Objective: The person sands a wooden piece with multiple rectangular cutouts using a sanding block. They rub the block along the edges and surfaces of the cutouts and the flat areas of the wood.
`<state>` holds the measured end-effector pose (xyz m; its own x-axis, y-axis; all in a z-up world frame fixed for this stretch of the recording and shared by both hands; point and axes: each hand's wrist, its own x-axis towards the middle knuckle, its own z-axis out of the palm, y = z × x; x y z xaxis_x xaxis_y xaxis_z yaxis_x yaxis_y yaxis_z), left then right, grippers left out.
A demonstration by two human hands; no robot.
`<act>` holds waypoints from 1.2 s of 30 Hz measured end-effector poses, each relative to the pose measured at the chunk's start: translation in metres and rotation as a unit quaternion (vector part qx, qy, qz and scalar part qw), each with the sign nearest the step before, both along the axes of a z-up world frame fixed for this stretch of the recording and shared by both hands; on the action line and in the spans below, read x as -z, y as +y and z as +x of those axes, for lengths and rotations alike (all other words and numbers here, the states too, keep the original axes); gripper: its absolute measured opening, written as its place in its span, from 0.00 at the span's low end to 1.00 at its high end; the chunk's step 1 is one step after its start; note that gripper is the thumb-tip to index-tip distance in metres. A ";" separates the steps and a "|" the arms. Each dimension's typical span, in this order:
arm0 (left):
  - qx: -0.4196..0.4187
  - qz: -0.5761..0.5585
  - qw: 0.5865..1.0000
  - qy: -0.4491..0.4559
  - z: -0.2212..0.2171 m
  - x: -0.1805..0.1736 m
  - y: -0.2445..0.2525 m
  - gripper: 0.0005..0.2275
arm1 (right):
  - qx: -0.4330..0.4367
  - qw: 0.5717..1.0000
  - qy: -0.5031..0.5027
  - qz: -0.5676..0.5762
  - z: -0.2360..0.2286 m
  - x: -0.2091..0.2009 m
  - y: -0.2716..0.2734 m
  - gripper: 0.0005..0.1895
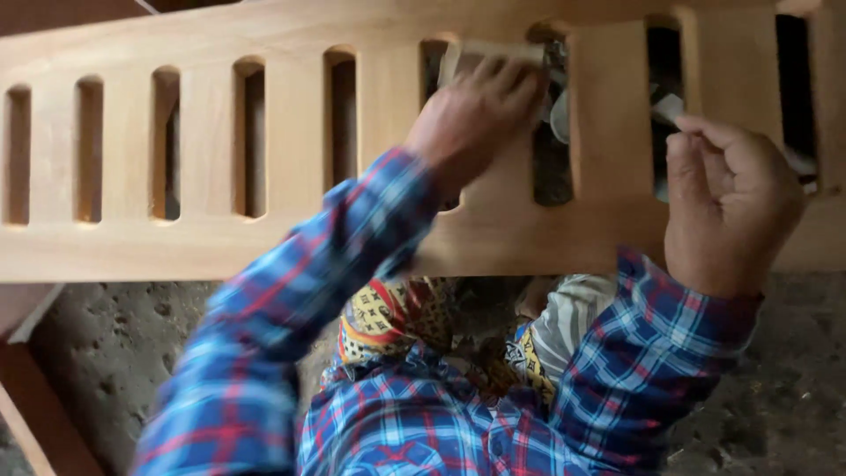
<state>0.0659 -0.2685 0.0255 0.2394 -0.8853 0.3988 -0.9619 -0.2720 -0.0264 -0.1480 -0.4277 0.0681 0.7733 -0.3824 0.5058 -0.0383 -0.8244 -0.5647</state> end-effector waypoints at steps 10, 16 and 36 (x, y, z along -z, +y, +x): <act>0.135 0.131 0.982 -0.025 -0.037 -0.034 0.019 0.10 | -0.026 0.998 -0.014 0.048 0.003 -0.008 0.001 0.10; 0.147 0.150 0.970 -0.126 0.017 -0.001 -0.019 0.05 | -0.038 0.997 0.015 0.066 0.006 -0.008 0.001 0.09; 0.172 0.021 0.985 -0.005 0.051 0.004 -0.028 0.06 | -0.032 0.995 0.065 0.074 0.008 -0.009 0.003 0.11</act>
<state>0.1174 -0.2966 0.0215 -0.0814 -0.9292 0.3604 -0.9966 0.0718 -0.0400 -0.1404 -0.4248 0.0770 0.8533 -0.3931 0.3425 -0.0688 -0.7360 -0.6735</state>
